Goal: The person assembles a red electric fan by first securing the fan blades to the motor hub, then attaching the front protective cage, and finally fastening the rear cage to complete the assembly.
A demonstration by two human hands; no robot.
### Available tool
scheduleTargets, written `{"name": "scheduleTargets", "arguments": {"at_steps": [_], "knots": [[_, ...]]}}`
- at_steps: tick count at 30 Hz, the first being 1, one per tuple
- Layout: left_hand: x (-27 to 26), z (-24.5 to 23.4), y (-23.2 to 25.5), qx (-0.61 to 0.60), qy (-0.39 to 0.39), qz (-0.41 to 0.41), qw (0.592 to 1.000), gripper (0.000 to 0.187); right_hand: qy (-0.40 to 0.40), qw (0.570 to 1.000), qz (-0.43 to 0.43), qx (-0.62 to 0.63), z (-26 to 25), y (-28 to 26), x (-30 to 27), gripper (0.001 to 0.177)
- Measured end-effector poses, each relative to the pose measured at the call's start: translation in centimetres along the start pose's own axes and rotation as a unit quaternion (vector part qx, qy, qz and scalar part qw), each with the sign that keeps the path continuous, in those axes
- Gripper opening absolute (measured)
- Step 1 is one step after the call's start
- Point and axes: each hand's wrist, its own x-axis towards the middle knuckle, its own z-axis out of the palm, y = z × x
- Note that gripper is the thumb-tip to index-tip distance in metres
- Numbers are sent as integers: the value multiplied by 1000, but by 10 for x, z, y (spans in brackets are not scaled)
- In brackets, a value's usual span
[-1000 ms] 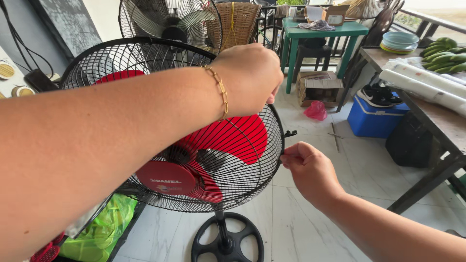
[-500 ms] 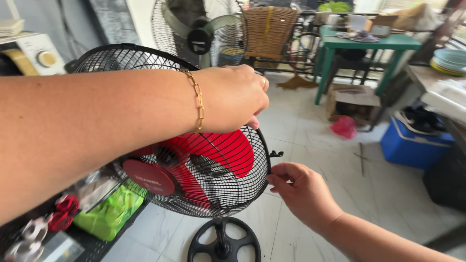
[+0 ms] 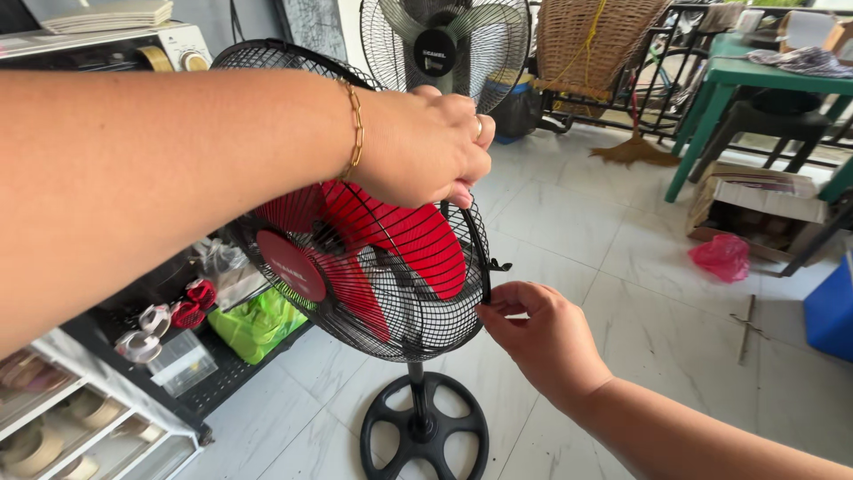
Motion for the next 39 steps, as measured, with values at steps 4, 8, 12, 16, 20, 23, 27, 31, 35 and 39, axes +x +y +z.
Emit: {"name": "scheduleTargets", "arguments": {"at_steps": [4, 8, 12, 16, 20, 23, 27, 31, 35, 39], "knots": [[3, -3, -4, -10, -13, 5, 1000, 30, 0, 999, 28, -22, 0, 1, 5, 28], [1, -9, -4, -40, 1, 6, 999, 27, 9, 998, 4, -58, -1, 1, 6, 26], [-9, -14, -1, -108, 60, 21, 992, 24, 17, 998, 8, -58, -2, -2, 4, 24], [-14, -13, 3, -104, 103, 60, 987, 12, 11, 997, 44, -62, -2, -6, 1, 22], [-12, -7, 4, -101, 136, 81, 982, 10, 35, 997, 48, -43, 2, -11, -4, 22], [-15, -1, 3, -93, 163, 93, 978, 11, 42, 996, 73, -18, 6, -13, -6, 21], [-18, 6, 2, -82, 198, 121, 969, 11, 37, 992, 117, 5, 11, -7, -7, 21], [-18, 9, 0, -85, 213, 132, 964, 11, 14, 986, 107, 130, 16, 6, -3, 28], [-19, 11, -1, -91, 210, 123, 966, 11, -36, 954, 126, 271, 13, 12, 2, 42], [-18, 11, -1, -89, 218, 134, 963, 10, -120, 913, 193, 338, -8, 6, 2, 50]]}}
